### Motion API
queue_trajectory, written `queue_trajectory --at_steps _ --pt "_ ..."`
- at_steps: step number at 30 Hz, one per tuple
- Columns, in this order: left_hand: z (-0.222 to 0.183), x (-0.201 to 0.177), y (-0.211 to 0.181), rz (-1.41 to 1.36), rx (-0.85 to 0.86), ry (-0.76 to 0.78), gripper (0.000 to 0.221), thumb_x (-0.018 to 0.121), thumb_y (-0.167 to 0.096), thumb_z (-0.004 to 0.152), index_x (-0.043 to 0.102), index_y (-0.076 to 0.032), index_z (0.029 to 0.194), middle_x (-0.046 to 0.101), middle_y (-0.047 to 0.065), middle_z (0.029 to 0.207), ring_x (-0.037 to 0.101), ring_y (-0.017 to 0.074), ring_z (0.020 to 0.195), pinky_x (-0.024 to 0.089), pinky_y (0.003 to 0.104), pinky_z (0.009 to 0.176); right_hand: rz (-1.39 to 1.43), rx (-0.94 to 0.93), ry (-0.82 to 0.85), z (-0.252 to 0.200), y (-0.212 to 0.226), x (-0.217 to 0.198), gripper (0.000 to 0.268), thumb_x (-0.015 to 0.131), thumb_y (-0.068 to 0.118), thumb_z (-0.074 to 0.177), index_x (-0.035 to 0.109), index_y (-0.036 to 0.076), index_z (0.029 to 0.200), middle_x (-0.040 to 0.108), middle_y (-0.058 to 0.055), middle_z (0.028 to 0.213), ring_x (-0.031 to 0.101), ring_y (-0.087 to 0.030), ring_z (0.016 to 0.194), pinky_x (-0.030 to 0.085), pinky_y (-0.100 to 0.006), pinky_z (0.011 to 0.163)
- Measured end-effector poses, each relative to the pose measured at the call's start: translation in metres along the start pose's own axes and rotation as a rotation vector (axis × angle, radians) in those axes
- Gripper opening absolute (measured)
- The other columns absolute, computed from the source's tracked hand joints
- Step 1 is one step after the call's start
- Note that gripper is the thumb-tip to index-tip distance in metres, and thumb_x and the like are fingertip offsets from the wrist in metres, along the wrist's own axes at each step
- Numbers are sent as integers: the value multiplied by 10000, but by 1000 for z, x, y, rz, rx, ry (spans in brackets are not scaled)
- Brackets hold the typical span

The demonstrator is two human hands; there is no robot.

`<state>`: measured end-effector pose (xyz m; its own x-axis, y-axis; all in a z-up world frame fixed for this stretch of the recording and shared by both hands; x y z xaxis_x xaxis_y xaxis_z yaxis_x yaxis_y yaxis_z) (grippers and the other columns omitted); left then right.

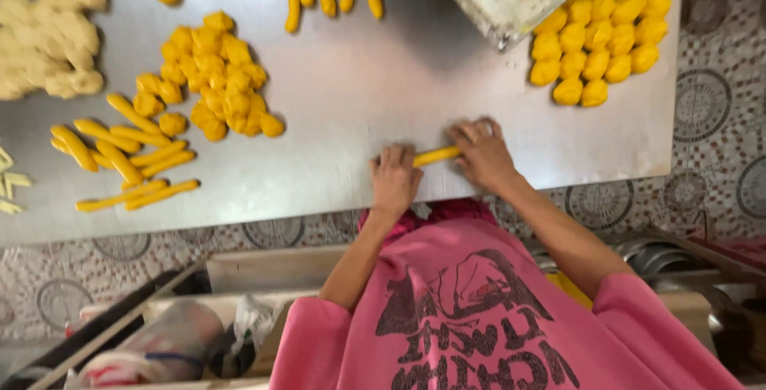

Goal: Rolling yellow dough balls into long strips on a metal table and arranging them for baking.

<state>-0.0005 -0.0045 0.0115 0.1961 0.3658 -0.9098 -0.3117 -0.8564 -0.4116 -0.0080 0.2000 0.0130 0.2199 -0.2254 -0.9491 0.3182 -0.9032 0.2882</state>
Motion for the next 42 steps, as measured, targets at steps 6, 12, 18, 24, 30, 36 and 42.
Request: queue_trajectory --at_steps 6,12,18,24,30,36,42 --pt "-15 -5 -11 -65 62 -72 400 832 -289 756 714 -164 1118 540 5 1092 569 245 1016 507 466 797 47 -111 -23 -13 7 8 477 771 343 789 688 193 1234 583 -4 1169 556 -251 1154 390 -549 1064" --pt "-26 -9 -14 -87 -21 -113 422 807 -279 758 689 -143 1140 601 34 1064 605 258 1017 515 459 857 124 -195 -118 -22 3 19 466 758 273 808 648 148 1243 598 -84 1209 564 -312 1148 418 -544 968" --pt "-1 -76 -64 -242 -66 -168 257 821 -214 727 750 -185 972 577 7 941 648 274 918 530 416 786 433 -274 -100 -12 -15 -95 266 722 113 731 677 118 993 605 -82 1059 594 -345 1025 455 -526 886" --pt "114 -191 -146 -396 9 -359 229 837 -177 802 750 -192 1013 641 -24 935 673 220 891 483 362 787 470 -438 -368 49 -96 -256 265 741 122 891 707 91 1152 688 -89 1086 647 -362 1022 493 -507 921" --pt "197 -196 -159 -336 31 -540 328 880 -149 754 726 -180 1042 616 -48 946 631 192 894 416 342 752 293 -432 -388 124 -147 -298 312 814 90 820 731 132 1118 698 -14 1106 620 -290 1030 408 -441 945" --pt "201 -203 -160 -183 16 -518 334 888 -180 759 742 -153 1058 611 -23 962 583 199 881 385 352 717 288 -388 -333 132 -145 -318 397 825 68 757 720 96 1139 700 -75 1156 611 -316 1085 372 -513 990" --pt "189 -219 -141 -265 -13 -469 383 880 -268 836 718 -123 1152 615 32 1049 582 252 951 434 383 780 465 -190 -465 86 -244 -340 307 786 84 997 714 -16 1278 684 -207 1279 620 -384 1208 461 -501 1075"
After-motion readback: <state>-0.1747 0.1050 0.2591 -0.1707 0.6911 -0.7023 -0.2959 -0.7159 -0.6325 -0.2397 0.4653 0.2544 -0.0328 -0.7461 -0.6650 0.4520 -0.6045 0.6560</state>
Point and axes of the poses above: each hand's wrist, its own z-axis towards the middle knuckle, its own x-axis out of the palm, y = z × x, the point moved 6 cm from there along z, towards the middle knuckle
